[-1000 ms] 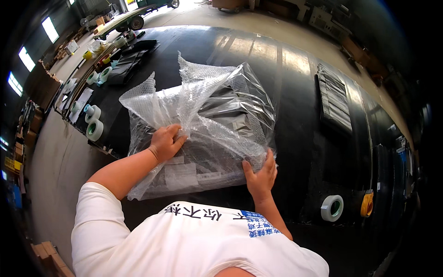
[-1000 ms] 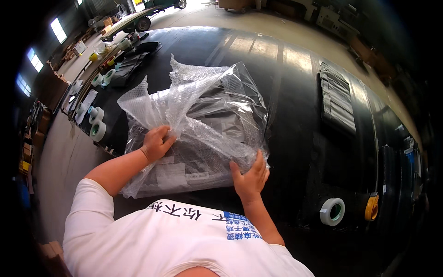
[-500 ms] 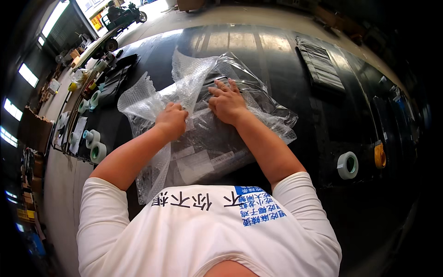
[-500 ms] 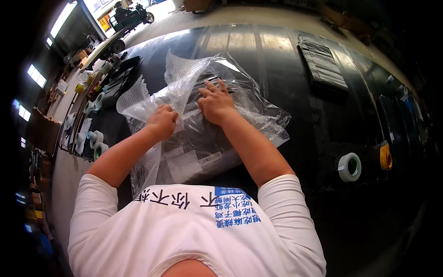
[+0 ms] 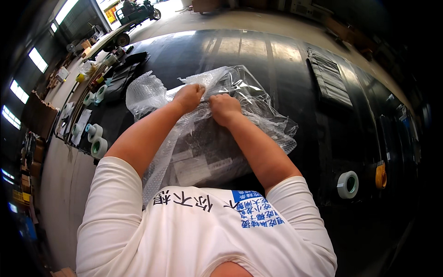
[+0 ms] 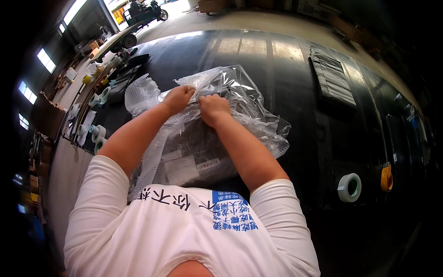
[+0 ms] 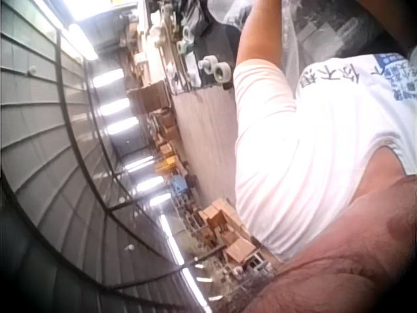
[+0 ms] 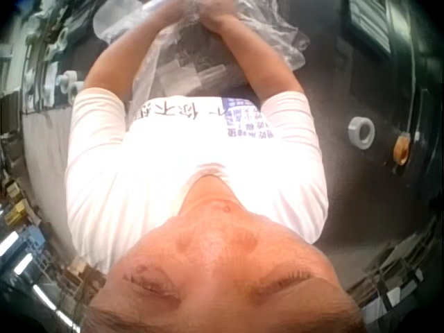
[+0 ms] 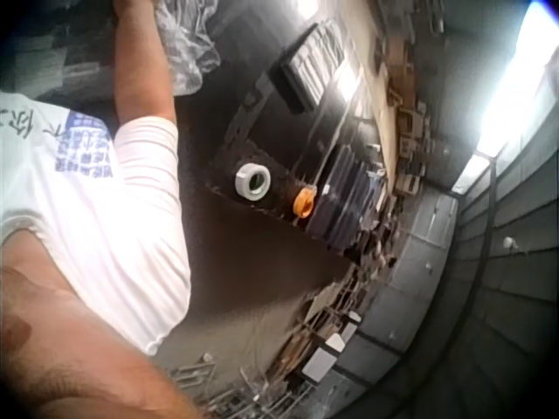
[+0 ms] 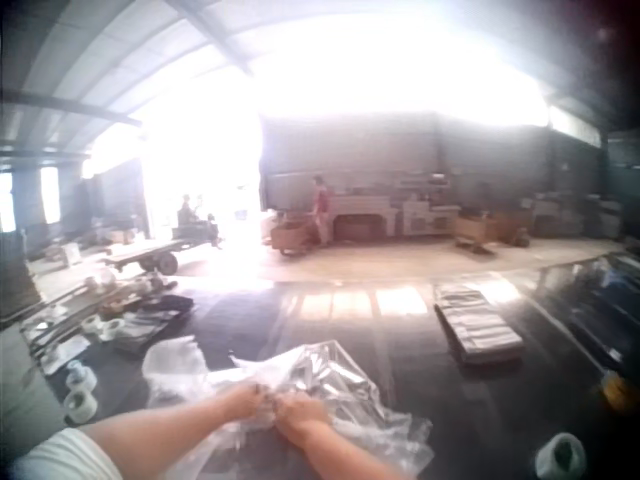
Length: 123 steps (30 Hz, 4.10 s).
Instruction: The person spreads bubble wrap on a table, places a plastic bag of items onto it, and wraps the bag. The person then seals the wrapped package using a tape dispenser.
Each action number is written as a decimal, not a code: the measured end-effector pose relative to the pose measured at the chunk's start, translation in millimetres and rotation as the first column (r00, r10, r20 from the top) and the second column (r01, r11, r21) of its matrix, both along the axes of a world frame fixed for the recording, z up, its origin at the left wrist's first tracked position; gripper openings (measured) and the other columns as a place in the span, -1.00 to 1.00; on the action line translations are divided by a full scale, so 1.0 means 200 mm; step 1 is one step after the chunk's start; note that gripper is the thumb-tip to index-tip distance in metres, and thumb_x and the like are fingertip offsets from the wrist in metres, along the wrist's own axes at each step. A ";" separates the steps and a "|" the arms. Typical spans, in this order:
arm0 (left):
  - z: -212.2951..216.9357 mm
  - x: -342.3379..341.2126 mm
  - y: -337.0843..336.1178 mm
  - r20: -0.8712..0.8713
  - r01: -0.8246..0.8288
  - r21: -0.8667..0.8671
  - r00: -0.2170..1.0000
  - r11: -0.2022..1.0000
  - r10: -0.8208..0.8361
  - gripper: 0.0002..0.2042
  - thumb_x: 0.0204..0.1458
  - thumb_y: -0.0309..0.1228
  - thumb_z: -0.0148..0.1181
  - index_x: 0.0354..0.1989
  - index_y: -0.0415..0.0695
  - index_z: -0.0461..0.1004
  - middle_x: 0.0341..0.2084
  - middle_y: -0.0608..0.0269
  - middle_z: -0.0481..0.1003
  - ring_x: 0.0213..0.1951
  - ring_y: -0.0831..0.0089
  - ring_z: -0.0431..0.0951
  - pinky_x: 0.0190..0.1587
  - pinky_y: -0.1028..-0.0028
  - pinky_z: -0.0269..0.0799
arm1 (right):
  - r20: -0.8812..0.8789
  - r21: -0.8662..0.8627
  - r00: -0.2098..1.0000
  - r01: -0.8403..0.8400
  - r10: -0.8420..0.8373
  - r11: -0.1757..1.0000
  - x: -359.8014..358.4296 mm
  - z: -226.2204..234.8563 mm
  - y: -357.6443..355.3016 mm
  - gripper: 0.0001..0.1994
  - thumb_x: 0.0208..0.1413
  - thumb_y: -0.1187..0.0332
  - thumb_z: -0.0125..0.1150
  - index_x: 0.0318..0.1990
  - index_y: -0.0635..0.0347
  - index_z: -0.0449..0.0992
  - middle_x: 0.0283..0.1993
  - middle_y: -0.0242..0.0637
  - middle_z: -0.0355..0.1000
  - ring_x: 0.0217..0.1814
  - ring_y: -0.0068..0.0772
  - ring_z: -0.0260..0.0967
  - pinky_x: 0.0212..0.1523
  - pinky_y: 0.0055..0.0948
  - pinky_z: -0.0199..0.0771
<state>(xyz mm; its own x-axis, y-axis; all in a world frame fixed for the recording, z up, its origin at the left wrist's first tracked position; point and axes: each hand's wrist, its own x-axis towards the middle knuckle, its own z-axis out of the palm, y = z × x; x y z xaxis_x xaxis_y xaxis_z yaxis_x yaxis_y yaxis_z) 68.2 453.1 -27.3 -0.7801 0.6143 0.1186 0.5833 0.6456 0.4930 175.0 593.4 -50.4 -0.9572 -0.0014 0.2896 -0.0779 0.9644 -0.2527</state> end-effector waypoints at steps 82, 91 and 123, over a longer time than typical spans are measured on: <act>-0.09 0.84 -0.12 -0.112 0.437 -0.204 0.879 0.876 -0.464 -0.69 -0.05 -0.45 0.07 -0.07 -0.01 0.45 -0.41 0.23 0.56 -0.36 0.21 0.60 -0.33 0.27 0.48 | 0.552 0.334 0.809 -0.435 0.200 0.836 -0.40 0.39 0.09 -0.14 -0.18 0.44 0.32 0.37 -0.13 0.10 0.39 -0.25 0.11 0.45 -0.21 0.00 0.40 -0.28 0.01; -0.12 0.81 -0.17 -0.124 0.384 -0.035 0.914 0.923 -0.385 -0.71 -0.06 -0.46 0.11 -0.10 0.04 0.47 -0.44 0.29 0.55 -0.40 0.21 0.58 -0.39 0.23 0.46 | 0.087 -0.231 0.767 -0.605 0.636 0.762 -0.04 0.50 0.71 -0.85 -0.25 0.57 0.31 -0.45 0.17 0.51 -0.36 -0.29 0.38 -0.25 -0.28 0.39 -0.21 -0.37 0.41; 0.05 0.86 -0.12 -0.339 0.300 -0.193 0.873 0.934 -0.351 -0.50 -0.16 -0.22 0.33 0.02 0.03 0.39 -0.42 0.27 0.54 -0.29 0.26 0.54 -0.31 0.25 0.39 | -0.068 -0.067 0.989 0.129 -0.133 0.989 0.87 -0.02 0.14 -0.39 -0.10 0.01 0.36 0.16 -0.10 0.43 0.15 -0.47 0.42 0.34 -0.36 0.17 0.46 -0.01 -0.44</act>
